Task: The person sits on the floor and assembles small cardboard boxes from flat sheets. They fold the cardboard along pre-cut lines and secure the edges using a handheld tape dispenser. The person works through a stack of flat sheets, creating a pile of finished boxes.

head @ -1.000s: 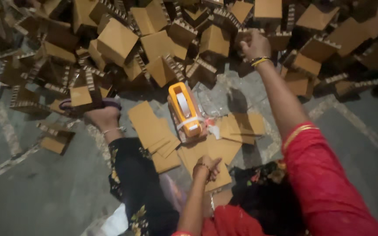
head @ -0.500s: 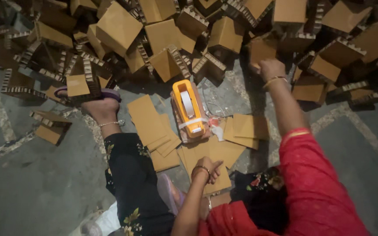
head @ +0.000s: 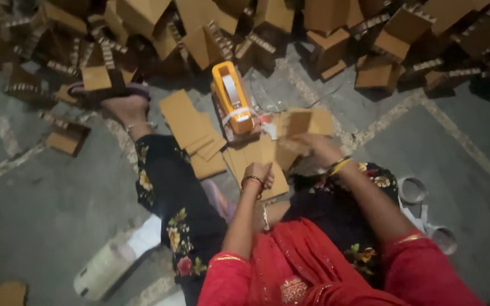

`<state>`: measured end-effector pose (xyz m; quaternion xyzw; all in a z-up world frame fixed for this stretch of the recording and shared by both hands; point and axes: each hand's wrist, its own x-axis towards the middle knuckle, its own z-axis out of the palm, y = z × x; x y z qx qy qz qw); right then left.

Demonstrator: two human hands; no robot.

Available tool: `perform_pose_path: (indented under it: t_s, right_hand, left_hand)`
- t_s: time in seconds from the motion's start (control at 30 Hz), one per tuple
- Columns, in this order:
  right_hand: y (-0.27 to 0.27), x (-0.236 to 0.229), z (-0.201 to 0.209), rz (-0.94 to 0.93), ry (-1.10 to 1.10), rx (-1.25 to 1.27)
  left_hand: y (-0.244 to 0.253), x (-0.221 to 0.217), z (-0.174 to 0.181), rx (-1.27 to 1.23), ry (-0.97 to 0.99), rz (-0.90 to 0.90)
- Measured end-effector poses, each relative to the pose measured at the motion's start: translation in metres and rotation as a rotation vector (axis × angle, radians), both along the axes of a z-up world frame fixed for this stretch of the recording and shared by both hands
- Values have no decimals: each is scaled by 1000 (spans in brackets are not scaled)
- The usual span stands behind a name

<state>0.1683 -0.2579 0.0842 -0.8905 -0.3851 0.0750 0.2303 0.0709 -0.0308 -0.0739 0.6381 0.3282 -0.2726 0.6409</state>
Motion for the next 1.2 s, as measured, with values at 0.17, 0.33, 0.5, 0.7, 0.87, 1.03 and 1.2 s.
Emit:
perform_pose_path:
  t_s: [0.17, 0.33, 0.5, 0.7, 0.87, 1.03, 1.2]
  right_hand:
    - [60, -77, 6, 199, -147, -309]
    - [56, -75, 18, 19, 206, -457]
    - [82, -41, 5, 199, -495, 88]
    - [77, -38, -24, 80, -218, -127]
    - [77, -61, -36, 10, -193, -190]
    - [87, -77, -52, 18, -182, -152]
    - [90, -83, -55, 35, -270, 43]
  left_hand:
    - [39, -33, -8, 56, -137, 288]
    - [72, -44, 5, 361, -261, 410]
    - [66, -39, -11, 337, -423, 399]
    - [65, -34, -45, 631, -576, 319]
    - [60, -3, -48, 717, -652, 275]
    - [49, 7, -32, 648, -540, 217]
    - [58, 28, -40, 438, -369, 190]
